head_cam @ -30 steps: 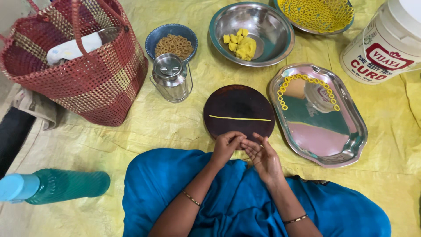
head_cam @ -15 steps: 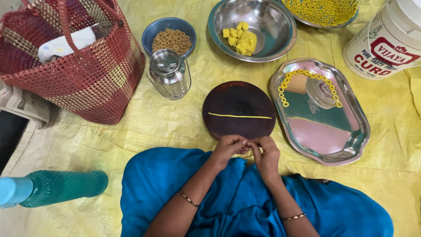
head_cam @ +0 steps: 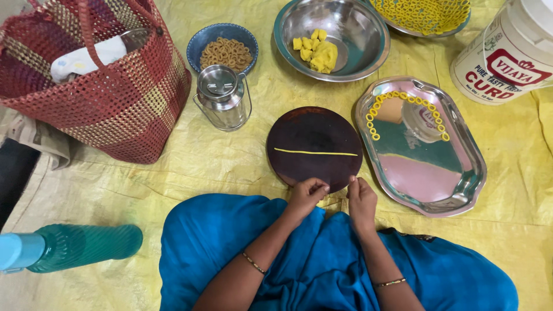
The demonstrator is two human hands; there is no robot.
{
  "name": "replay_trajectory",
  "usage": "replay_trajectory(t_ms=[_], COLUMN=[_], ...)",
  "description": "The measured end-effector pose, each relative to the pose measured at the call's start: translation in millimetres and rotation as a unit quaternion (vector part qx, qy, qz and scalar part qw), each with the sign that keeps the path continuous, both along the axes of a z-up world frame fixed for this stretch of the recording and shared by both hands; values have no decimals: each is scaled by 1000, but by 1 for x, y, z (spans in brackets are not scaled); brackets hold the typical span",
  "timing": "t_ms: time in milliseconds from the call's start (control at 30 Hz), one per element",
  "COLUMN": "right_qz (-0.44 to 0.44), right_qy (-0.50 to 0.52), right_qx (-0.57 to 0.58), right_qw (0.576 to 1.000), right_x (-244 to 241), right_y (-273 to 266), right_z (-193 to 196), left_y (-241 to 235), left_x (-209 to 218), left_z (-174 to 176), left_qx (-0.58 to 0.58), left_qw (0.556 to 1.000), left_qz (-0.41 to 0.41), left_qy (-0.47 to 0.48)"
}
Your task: The person rolls yellow dough into thin ropes on a dark wooden board, then pinches off small pieces and joins the ends to form rings. The finished rings are placed on a metal tray. The person repeats this process throughout the clip.
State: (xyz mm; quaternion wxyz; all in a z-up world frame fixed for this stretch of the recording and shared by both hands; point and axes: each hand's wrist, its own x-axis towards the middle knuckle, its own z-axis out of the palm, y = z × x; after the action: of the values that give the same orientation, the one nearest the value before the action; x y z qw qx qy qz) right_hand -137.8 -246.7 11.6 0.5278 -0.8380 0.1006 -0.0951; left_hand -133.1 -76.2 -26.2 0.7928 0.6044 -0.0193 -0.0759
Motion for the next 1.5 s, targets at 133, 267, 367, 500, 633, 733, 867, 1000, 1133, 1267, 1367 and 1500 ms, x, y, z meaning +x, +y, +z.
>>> replay_trajectory(t_ms=[133, 267, 367, 500, 633, 733, 867, 1000, 1133, 1267, 1367, 1500], right_qz=[59, 82, 85, 85, 83, 70, 48, -1, 15, 165, 113, 65], right_qy=[31, 56, 64, 41, 36, 27, 16, 42, 100, -126, 20, 67], right_qx=[271, 361, 368, 340, 328, 305, 288, 200, -64, -270, -340, -369], right_qw=[960, 927, 924, 936, 940, 949, 956, 979, 993, 940, 933, 925], right_x=[2, -2, -3, -2, -1, -1, 1, 2, 2, -2, 7, 28], right_y=[-2, 8, 12, 11, 8, 7, 3, 2, 1, -10, -30, -65], right_z=[1, 14, 24, 25, 16, 10, 5, 9, 19, 25, 24, 23], left_y=[-4, -4, -2, -3, -3, -2, -2, 2, 15, 33, 50, 62], left_x=[3, 3, 3, 5, 4, 3, 5, 5, 4, 9, 11, 22], left_z=[-6, -5, -5, -7, -9, -10, -10, 1, 29, 63, 78, 80], left_qx=[36, 42, 59, 31, 42, 79, 102, 157, 302, 413, 410, 468], left_qw=[998, 996, 995, 997, 997, 995, 992, 984, 940, 846, 832, 861], left_qz=[5, -3, 20, 2, 0, 3, 18, 41, 79, 171, 211, 133], left_qy=[-43, -74, -81, -71, -63, -58, -67, -73, -138, -289, -310, -147])
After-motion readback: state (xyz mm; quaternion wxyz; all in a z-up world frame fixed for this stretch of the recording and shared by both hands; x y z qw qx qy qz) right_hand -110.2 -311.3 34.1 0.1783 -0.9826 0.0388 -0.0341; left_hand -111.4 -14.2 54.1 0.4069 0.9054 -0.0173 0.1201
